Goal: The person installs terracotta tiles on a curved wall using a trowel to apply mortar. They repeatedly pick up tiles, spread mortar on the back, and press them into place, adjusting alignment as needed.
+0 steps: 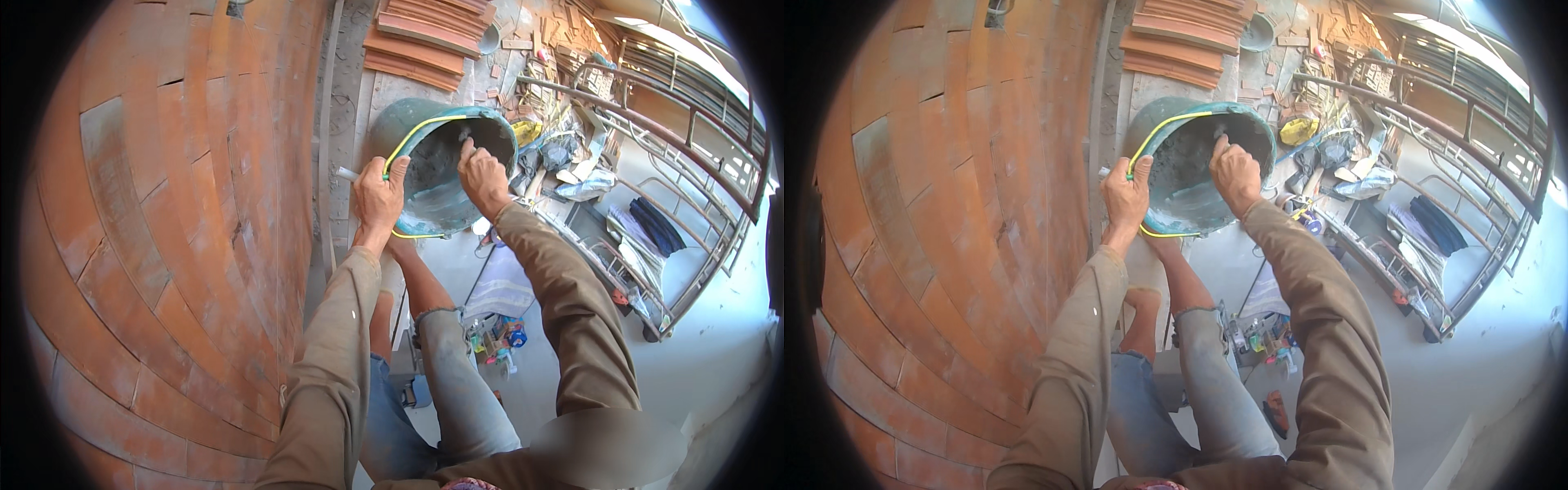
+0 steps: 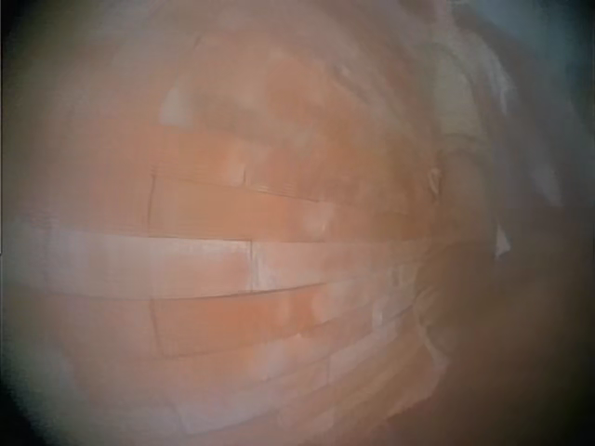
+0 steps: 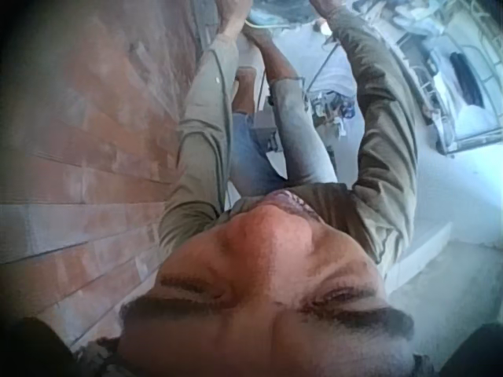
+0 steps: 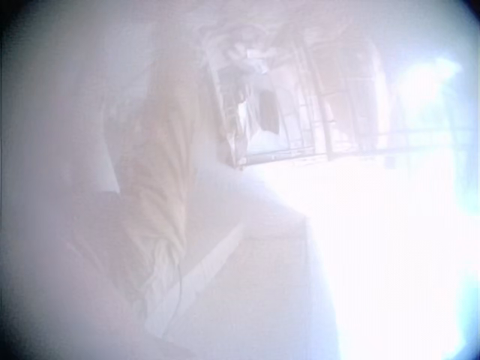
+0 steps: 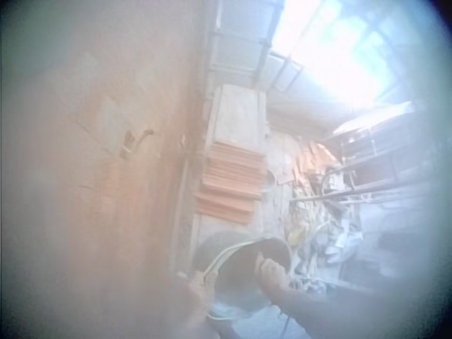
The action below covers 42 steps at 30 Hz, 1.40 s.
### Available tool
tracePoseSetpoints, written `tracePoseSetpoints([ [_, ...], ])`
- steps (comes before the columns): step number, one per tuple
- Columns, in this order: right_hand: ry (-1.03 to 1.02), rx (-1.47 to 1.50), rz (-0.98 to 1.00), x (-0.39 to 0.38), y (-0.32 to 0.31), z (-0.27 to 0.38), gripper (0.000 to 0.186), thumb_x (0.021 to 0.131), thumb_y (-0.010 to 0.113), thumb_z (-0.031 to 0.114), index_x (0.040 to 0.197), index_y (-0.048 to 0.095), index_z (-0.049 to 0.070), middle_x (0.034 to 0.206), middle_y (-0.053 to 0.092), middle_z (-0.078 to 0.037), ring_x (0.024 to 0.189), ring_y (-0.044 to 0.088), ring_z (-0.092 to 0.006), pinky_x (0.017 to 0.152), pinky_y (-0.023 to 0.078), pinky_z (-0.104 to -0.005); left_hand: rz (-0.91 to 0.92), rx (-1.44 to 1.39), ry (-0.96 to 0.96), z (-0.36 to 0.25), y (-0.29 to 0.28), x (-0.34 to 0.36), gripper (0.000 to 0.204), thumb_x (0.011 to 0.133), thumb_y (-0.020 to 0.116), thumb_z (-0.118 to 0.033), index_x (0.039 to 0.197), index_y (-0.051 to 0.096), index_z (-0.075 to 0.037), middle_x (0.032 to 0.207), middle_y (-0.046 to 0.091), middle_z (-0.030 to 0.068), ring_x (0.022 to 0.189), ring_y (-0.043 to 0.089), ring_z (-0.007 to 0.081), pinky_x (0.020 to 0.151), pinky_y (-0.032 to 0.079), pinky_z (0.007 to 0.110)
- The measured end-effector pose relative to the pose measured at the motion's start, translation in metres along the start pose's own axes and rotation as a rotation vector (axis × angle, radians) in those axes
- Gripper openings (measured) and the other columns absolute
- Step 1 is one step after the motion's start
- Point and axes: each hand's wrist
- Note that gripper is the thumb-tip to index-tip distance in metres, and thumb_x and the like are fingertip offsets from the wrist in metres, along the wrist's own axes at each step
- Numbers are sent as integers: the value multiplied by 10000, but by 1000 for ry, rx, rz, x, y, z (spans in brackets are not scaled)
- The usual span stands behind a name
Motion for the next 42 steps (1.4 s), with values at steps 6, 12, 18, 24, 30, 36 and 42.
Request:
tracePoseSetpoints([
  [6,100,132,156,-14,11,35,515,927,571,78,1394,481,-121,905,708,-170,787,731,-218,607,596,-280,-32,16,60,8,-5,7,551,946,694,-441,698,468,-4,581,453,183,528,355,285,490,368,396],
  [12,128,238,151,-26,11,37,433,904,572,72,1262,547,-170,862,712,-174,796,745,-249,608,607,-329,55,16,165,-4,-5,8,515,942,693,-420,722,475,-9,665,529,194,576,520,402,521,420,445],
  [18,127,501,303,-47,14,25,242,868,566,103,997,619,-95,838,705,-257,843,734,-383,742,599,-432,30,-24,291,0,0,-3,536,929,706,-435,705,477,-5,620,498,174,522,443,361,484,388,415],
  [24,-27,749,416,-55,53,13,291,836,571,137,1065,626,-34,1014,670,-310,987,651,-492,897,532,-511,94,-1,299,12,-5,-4,489,935,695,-418,734,498,-19,664,539,178,580,536,417,511,452,467],
  [30,-51,920,388,-59,38,5,257,780,601,143,989,565,-3,971,640,-294,964,611,-514,843,486,-525,25,-33,314,15,-6,1,500,943,700,-414,732,498,-8,615,505,185,522,497,338,486,404,397],
  [36,71,1035,472,-63,31,8,315,820,608,171,1047,582,-47,978,660,-308,934,655,-483,810,530,-488,68,-13,306,16,-11,-3,495,955,681,-416,739,504,-7,633,537,187,557,536,405,494,423,431],
  [42,119,1139,579,-62,42,17,340,840,616,183,1046,559,-81,913,675,-294,756,705,-383,645,565,-437,46,60,299,33,-14,-1,496,956,679,-426,745,506,-11,615,531,187,551,542,391,503,435,416],
])
Point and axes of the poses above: each hand's wrist, its own x-axis towards the middle knuckle, its own y-axis out of the palm, z = x × y
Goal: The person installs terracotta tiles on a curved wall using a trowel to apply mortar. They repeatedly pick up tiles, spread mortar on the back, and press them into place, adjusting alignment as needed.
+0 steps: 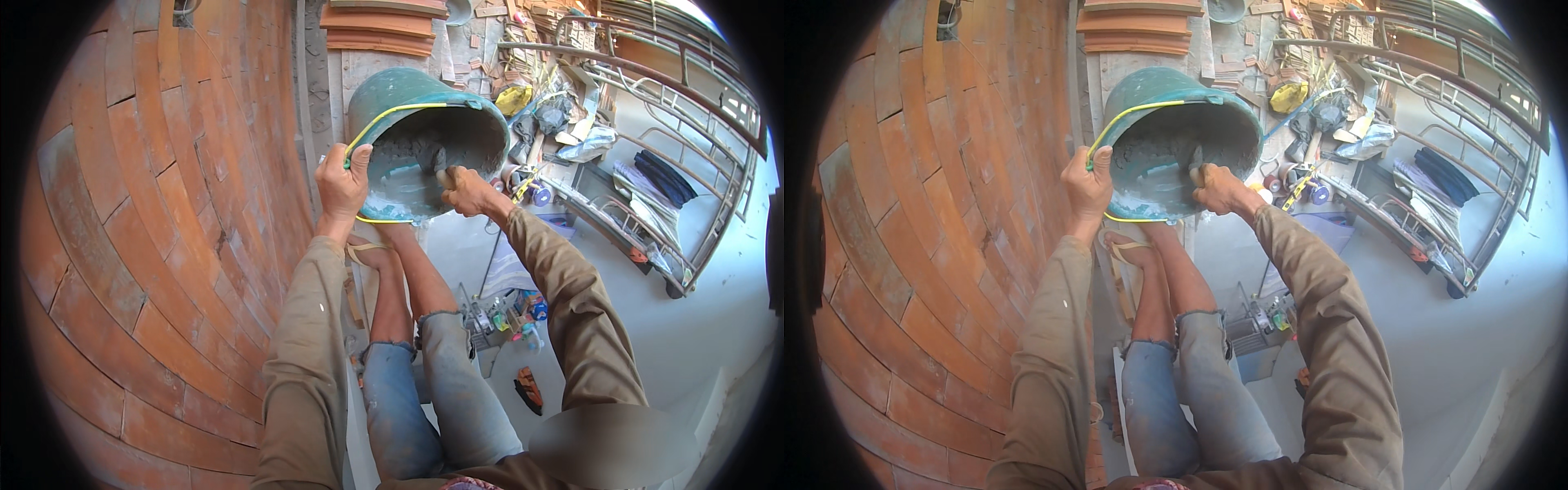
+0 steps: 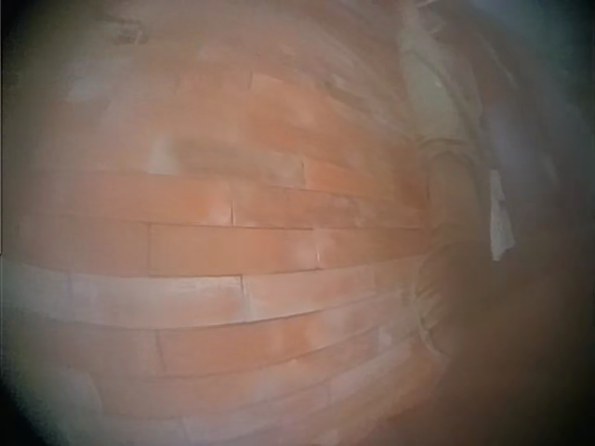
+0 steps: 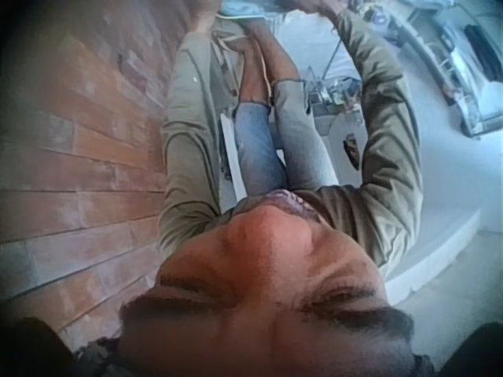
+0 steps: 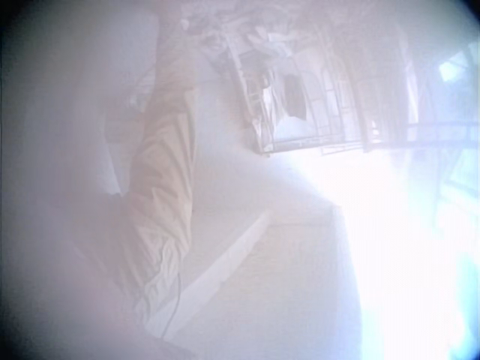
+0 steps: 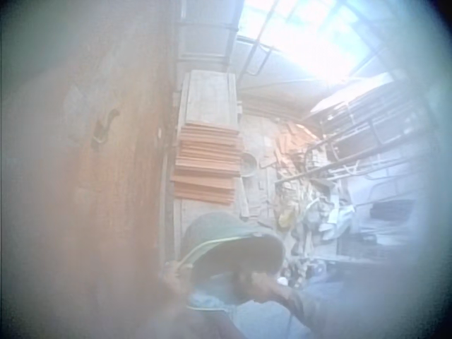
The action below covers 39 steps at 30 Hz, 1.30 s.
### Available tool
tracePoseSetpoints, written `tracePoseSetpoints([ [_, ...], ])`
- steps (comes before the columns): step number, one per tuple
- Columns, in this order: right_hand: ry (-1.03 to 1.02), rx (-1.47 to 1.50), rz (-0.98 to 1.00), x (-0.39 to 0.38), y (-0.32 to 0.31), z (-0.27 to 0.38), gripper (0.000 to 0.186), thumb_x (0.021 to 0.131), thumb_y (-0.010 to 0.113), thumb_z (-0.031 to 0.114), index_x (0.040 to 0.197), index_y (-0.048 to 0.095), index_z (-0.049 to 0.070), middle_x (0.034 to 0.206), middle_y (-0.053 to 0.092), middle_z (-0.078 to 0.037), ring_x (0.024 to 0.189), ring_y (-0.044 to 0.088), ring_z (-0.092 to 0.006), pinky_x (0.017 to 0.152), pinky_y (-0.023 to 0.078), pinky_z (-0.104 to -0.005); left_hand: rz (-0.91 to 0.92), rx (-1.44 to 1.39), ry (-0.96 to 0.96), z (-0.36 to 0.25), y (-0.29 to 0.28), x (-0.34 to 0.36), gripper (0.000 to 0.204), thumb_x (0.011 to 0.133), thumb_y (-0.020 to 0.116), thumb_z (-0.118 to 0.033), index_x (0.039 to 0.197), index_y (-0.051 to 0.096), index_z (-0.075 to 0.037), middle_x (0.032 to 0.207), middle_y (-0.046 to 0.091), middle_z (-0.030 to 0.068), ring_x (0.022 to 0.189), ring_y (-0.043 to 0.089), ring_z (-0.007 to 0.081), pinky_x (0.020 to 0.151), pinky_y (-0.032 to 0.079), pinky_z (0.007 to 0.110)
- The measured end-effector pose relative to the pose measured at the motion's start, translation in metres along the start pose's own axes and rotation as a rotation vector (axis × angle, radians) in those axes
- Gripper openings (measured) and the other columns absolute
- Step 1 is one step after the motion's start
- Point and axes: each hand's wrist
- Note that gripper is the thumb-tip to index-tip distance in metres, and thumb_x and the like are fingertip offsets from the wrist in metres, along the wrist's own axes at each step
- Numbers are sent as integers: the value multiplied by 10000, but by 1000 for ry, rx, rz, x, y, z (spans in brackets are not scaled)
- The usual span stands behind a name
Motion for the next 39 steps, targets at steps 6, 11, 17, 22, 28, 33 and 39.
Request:
tracePoseSetpoints([
  [6,91,187,10,-19,5,18,332,838,611,178,1036,547,-81,887,680,-246,692,696,-308,606,562,-423,2,-58,28,-6,-1,-3,496,961,675,-422,746,500,-11,609,520,186,545,545,383,503,434,413],
  [11,5,350,74,-15,18,41,335,826,612,157,1057,563,-80,858,672,-212,685,683,-264,579,543,-392,-1,-28,43,4,-3,-12,494,971,663,-419,752,506,-5,608,518,193,550,555,386,500,425,411],
  [17,-31,935,112,-9,48,85,260,853,590,121,1040,556,-56,765,578,-60,521,549,-107,446,451,-277,-64,-13,-134,20,-13,-12,518,1014,587,-438,760,517,8,603,499,171,553,514,311,511,407,416],
  [22,-12,1970,628,28,58,78,371,955,550,124,1272,472,-51,799,537,-42,572,524,-93,461,457,-263,-129,-9,-248,27,-14,-19,563,1040,522,-477,788,540,26,619,490,108,606,472,171,550,404,385],
  [28,-365,2694,828,18,76,85,560,1022,472,226,1444,332,-113,874,503,-60,621,505,-118,524,439,-263,-111,-20,-424,23,-17,-11,571,1028,531,-471,872,606,73,726,611,253,687,617,368,643,462,470],
  [33,-221,2450,643,6,64,57,535,1043,462,289,1381,399,-123,787,487,-50,599,494,-121,490,430,-265,-109,-18,-403,7,-13,-12,601,1025,520,-495,887,614,83,747,622,278,724,630,410,668,467,484],
  [39,103,1031,15,-35,14,70,229,997,529,219,1055,537,-3,784,580,-76,535,543,-157,424,440,-314,-43,-12,-419,-17,-18,10,585,1017,540,-486,873,614,76,748,629,284,732,637,451,661,463,506],
])
Point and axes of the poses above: each hand's wrist, its own x-axis towards the middle knuckle, its own y-axis out of the palm, z = x × y
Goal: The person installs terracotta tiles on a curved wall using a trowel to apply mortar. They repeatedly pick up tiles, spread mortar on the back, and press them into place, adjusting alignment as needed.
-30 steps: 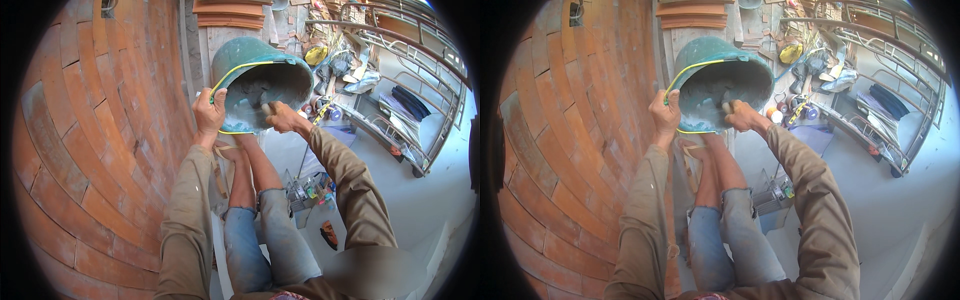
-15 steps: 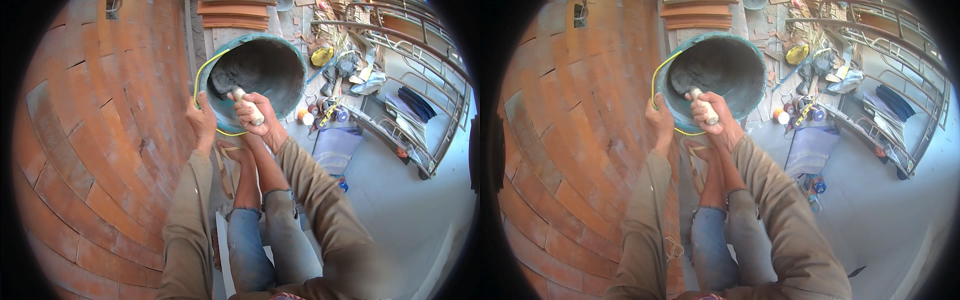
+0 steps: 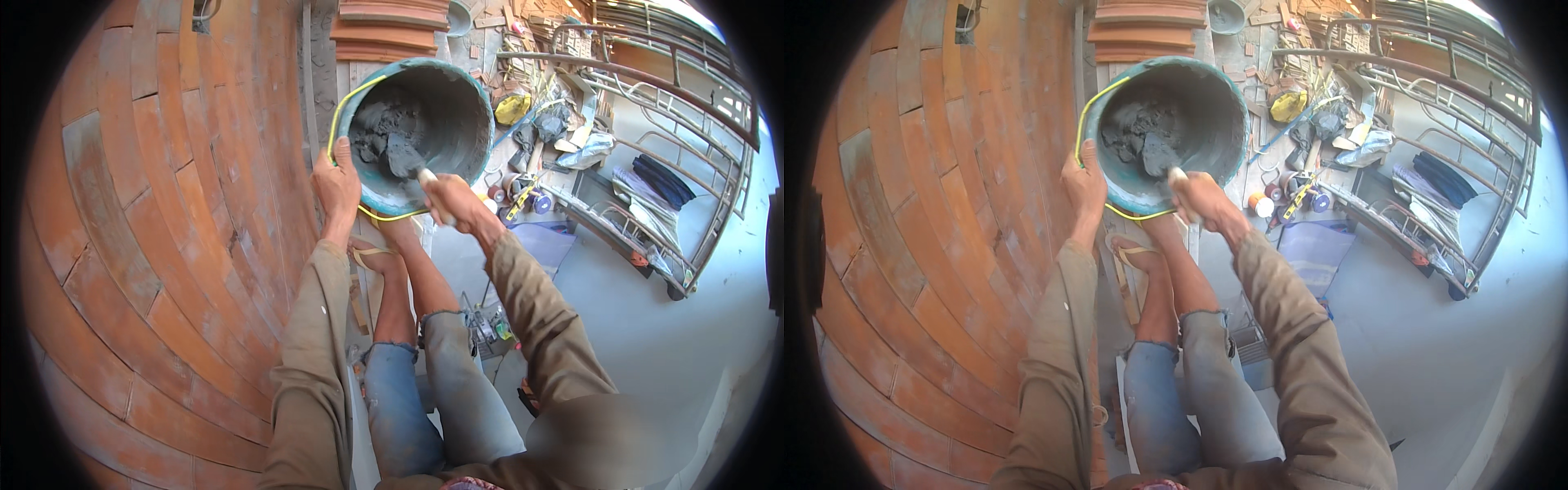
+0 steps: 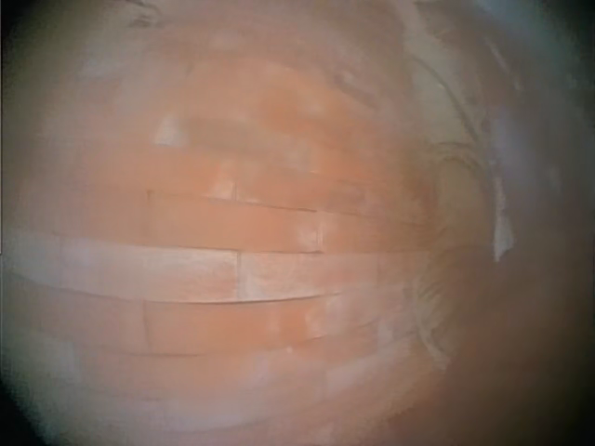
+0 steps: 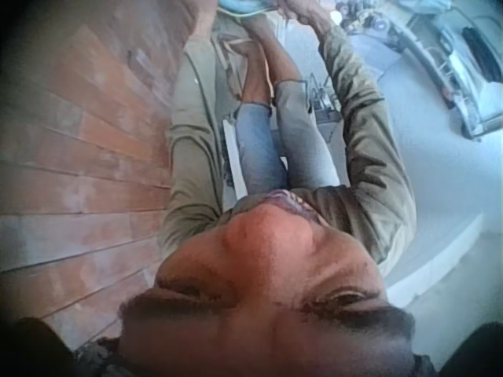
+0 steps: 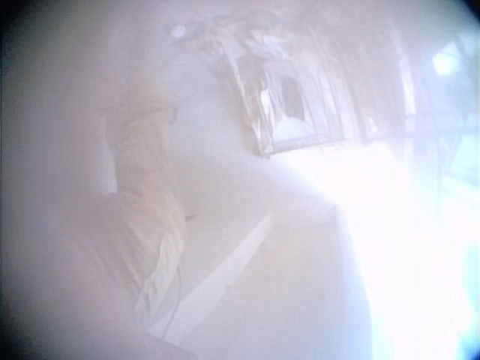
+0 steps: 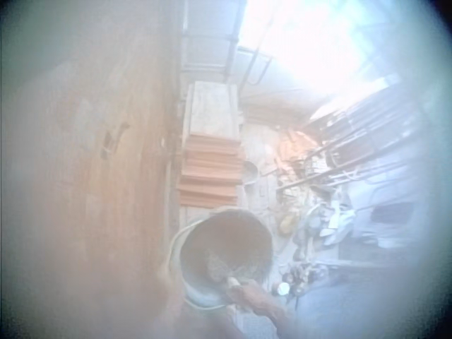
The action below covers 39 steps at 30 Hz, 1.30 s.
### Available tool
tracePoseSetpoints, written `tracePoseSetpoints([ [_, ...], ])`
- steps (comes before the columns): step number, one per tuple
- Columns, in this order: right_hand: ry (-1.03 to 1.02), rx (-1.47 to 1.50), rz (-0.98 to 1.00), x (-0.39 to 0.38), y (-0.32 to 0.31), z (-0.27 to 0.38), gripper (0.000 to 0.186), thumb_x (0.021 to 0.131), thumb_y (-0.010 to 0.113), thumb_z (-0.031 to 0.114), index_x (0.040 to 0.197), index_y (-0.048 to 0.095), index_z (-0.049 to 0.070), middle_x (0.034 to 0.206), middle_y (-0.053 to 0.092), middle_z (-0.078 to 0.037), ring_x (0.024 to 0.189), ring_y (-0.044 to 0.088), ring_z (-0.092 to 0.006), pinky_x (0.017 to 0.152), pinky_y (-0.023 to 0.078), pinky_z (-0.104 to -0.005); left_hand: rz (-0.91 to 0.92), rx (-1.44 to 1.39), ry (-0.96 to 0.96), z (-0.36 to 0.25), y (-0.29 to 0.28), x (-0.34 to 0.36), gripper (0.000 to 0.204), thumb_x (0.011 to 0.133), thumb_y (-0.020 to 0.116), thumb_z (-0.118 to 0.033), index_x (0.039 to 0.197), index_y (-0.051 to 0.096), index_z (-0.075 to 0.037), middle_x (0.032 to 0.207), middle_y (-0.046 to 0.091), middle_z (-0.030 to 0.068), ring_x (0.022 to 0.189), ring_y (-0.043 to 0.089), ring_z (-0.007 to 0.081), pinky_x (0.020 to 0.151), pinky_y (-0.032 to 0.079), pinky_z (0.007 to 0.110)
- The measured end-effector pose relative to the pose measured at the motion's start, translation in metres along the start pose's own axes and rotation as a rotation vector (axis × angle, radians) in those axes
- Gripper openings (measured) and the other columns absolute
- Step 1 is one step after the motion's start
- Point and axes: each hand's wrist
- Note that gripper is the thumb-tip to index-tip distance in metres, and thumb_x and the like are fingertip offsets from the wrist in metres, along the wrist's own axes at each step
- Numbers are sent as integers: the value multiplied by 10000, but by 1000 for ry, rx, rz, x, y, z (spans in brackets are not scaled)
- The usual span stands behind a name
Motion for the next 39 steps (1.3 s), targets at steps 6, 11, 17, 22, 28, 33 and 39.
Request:
tracePoseSetpoints([
  [6,-401,-1474,-368,-79,-25,34,463,893,592,169,1336,528,52,903,658,-226,737,693,-325,615,509,-434,100,75,68,-34,-8,27,555,1003,565,-467,851,606,65,761,632,314,776,619,519,687,476,527],
  [11,-919,-2179,-587,-108,-26,100,512,961,502,131,1472,469,112,798,614,-46,631,610,-188,524,478,-319,181,94,145,-58,0,36,533,1001,575,-460,842,605,47,754,634,302,769,623,516,675,479,535],
  [17,-612,-2310,-659,-48,-89,108,460,986,474,110,1444,487,71,772,617,-81,602,646,-191,463,490,-323,227,56,195,-71,8,45,555,990,579,-508,850,617,27,734,634,276,736,628,487,643,485,517],
  [22,-248,-1932,-381,-46,-93,43,465,983,527,235,1397,490,28,761,671,-173,682,712,-283,543,523,-444,246,124,263,-75,20,41,526,988,583,-489,835,619,13,759,661,273,752,648,487,644,499,549],
  [28,-482,-1961,-673,-69,-57,86,543,1015,505,293,1475,412,19,801,654,-129,678,686,-254,514,497,-372,224,131,292,-66,1,53,520,982,600,-475,835,619,24,757,662,270,740,644,493,627,500,532],
  [33,-286,-1830,-527,-28,-97,-19,308,1000,481,275,1162,552,22,799,695,-247,719,713,-397,586,547,-502,214,36,265,-78,24,39,511,980,606,-471,847,620,22,760,661,273,746,636,502,616,496,538],
  [39,-359,-1482,-472,-51,-34,30,307,990,496,294,991,591,2,726,672,-278,681,680,-462,626,525,-569,312,91,358,-69,8,48,509,987,590,-482,876,624,14,773,660,279,764,650,492,627,500,537],
])
Point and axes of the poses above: each hand's wrist, its own x-axis towards the middle knuckle, its own y-axis out of the palm, z = x × y
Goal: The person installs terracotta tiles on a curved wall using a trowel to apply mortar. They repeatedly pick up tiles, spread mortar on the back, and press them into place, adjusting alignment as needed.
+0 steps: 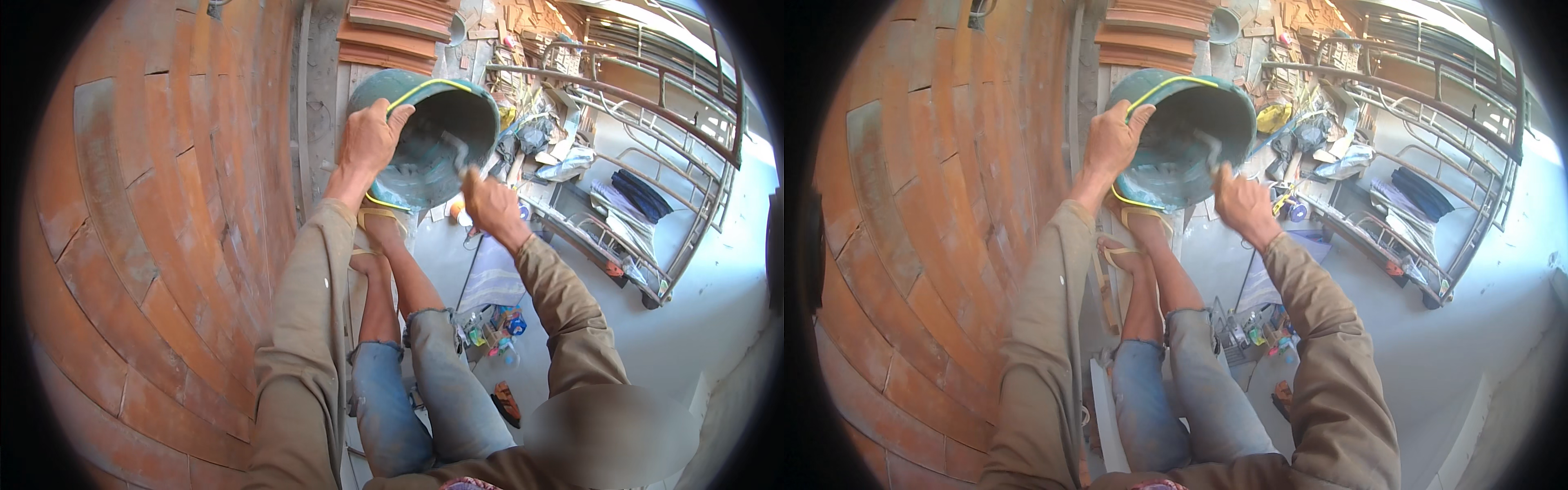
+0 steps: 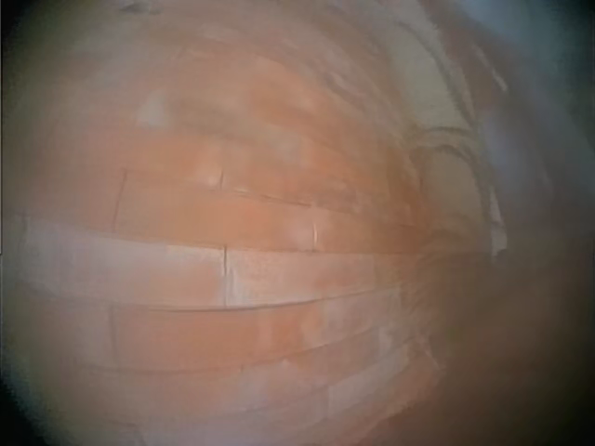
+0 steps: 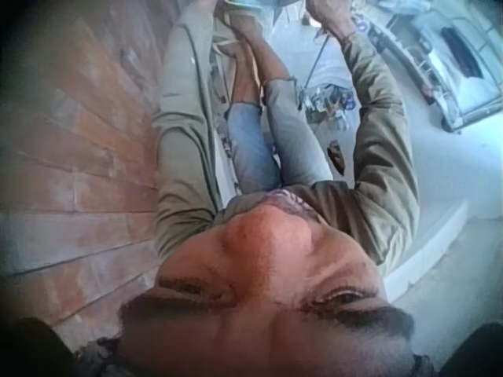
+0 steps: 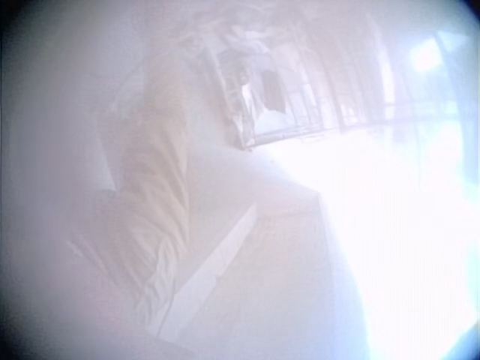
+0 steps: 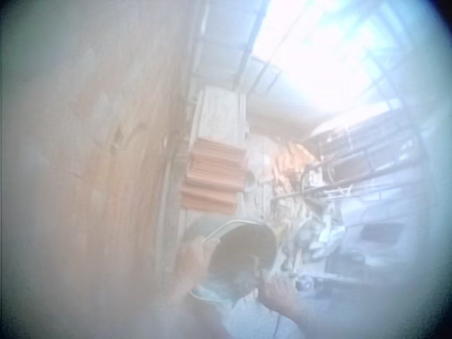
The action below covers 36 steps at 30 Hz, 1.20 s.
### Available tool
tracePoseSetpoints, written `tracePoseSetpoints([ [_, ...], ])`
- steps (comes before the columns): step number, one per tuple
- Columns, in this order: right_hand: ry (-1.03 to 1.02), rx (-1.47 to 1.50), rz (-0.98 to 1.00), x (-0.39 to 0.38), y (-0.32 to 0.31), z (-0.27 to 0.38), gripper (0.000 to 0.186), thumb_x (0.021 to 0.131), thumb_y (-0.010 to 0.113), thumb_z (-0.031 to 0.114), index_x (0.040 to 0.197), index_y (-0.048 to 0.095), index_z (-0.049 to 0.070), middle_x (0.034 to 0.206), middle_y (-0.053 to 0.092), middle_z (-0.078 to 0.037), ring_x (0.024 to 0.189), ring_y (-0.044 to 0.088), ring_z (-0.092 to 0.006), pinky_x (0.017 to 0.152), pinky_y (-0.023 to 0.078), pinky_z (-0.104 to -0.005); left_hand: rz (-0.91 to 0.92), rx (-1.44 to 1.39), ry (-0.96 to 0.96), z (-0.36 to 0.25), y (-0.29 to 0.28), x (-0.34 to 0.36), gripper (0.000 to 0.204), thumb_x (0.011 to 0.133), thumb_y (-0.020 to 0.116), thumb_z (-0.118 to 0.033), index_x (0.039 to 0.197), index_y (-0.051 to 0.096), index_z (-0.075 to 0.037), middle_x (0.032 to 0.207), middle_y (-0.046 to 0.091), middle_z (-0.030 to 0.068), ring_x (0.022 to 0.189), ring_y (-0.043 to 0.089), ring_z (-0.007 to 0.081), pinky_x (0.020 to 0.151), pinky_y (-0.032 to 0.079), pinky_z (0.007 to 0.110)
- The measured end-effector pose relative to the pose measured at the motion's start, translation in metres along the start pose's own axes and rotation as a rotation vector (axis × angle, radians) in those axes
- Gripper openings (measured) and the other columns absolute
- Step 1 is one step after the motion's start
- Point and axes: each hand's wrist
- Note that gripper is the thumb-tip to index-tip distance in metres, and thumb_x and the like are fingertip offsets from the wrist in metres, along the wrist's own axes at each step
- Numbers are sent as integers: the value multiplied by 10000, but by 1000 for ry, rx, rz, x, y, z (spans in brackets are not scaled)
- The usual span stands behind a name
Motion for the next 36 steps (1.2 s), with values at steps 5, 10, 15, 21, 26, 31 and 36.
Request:
tracePoseSetpoints([
  [5,79,150,-177,75,15,-37,403,995,534,363,934,603,-30,789,672,-313,786,677,-488,705,531,-561,-64,-33,-52,5,0,8,526,995,569,-496,886,625,15,777,659,287,773,657,493,641,499,543],
  [10,253,667,-27,132,70,7,493,995,527,397,1097,632,-74,978,676,-344,859,678,-501,772,538,-527,-78,7,-128,34,-8,4,554,1011,551,-491,894,626,46,769,638,302,786,640,510,661,490,517],
  [15,322,1458,216,117,80,32,313,996,588,337,1058,563,31,681,502,-17,479,489,-104,393,404,-275,-125,-21,-173,55,-6,-7,551,1020,548,-477,874,624,49,714,617,272,711,629,470,635,482,498],
  [21,114,1310,383,103,77,36,286,893,687,161,1053,511,1,704,534,-42,499,514,-109,420,412,-287,-156,9,-135,53,-5,-12,541,1019,561,-461,849,615,49,691,608,264,666,624,445,597,471,481],
  [26,-256,686,230,95,92,20,365,870,635,179,1130,503,-40,829,670,-227,666,677,-330,601,519,-458,-96,51,-108,25,-2,6,530,1012,578,-455,859,616,51,683,600,264,656,626,437,583,467,477],
  [31,-237,164,299,50,28,16,333,888,573,178,1132,517,-41,905,686,-307,881,665,-503,786,533,-546,-121,35,-139,35,-9,-1,563,1007,568,-492,866,618,51,682,601,262,677,633,442,605,473,481],
  [36,26,376,0,67,39,-14,315,888,573,201,1063,543,-60,920,668,-343,888,663,-504,785,522,-569,-115,82,-128,28,-9,-3,567,1008,555,-510,874,632,36,686,611,228,674,627,407,624,479,470],
])
Point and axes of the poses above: each hand's wrist, its own x-axis towards the middle knuckle, its own y-axis out of the palm, z = x × y
